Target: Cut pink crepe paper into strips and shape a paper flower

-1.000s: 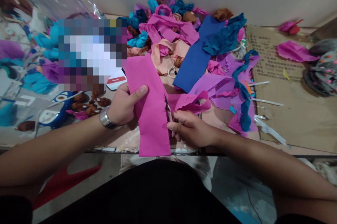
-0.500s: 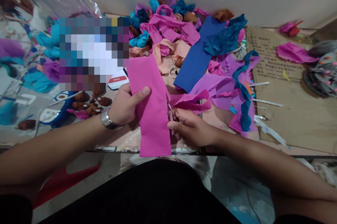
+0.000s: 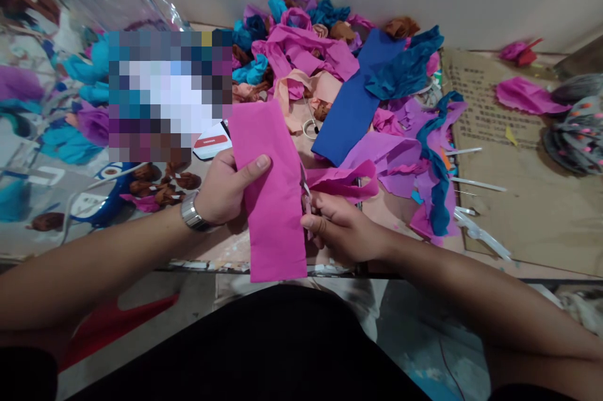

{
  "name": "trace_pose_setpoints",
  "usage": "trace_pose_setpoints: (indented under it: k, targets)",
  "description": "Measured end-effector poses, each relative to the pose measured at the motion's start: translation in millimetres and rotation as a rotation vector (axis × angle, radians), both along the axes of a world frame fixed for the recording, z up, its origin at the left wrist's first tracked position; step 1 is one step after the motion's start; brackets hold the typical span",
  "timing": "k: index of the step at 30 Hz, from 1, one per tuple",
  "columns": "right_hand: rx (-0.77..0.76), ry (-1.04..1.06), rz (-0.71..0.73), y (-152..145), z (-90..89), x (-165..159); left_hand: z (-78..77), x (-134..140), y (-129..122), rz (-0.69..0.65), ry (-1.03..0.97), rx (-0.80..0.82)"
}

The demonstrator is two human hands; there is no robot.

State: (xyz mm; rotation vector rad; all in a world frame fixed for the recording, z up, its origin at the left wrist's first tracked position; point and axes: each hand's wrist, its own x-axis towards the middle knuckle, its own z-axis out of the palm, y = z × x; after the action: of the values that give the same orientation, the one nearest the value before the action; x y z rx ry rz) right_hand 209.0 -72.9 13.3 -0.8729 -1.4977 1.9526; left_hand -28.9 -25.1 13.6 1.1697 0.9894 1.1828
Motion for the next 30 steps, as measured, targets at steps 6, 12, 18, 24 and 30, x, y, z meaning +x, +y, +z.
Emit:
trace_pose_setpoints:
  k: [6, 12, 18, 24, 30]
  targets:
    - [0.026, -0.004, 0.013, 1, 1.4, -1, 2.5, 1, 0, 0.012, 0.012, 0.007]
    - [0.036, -0.024, 0.016, 2, 6.1, -2, 2.7, 1, 0, 0.007, 0.011, 0.001]
    - [0.087, -0.059, 0.01, 3, 6.5, -2, 2.2, 1, -1, 0.009, 0.003, -0.01]
    - [0.069, -0.053, 0.014, 4, 8.6, -2, 3.0, 1, -1, -0.004, -0.017, -0.02]
    - [0.078, -0.03, 0.017, 3, 8.9, -2, 2.1, 1, -1, -0.019, -0.019, -0.014]
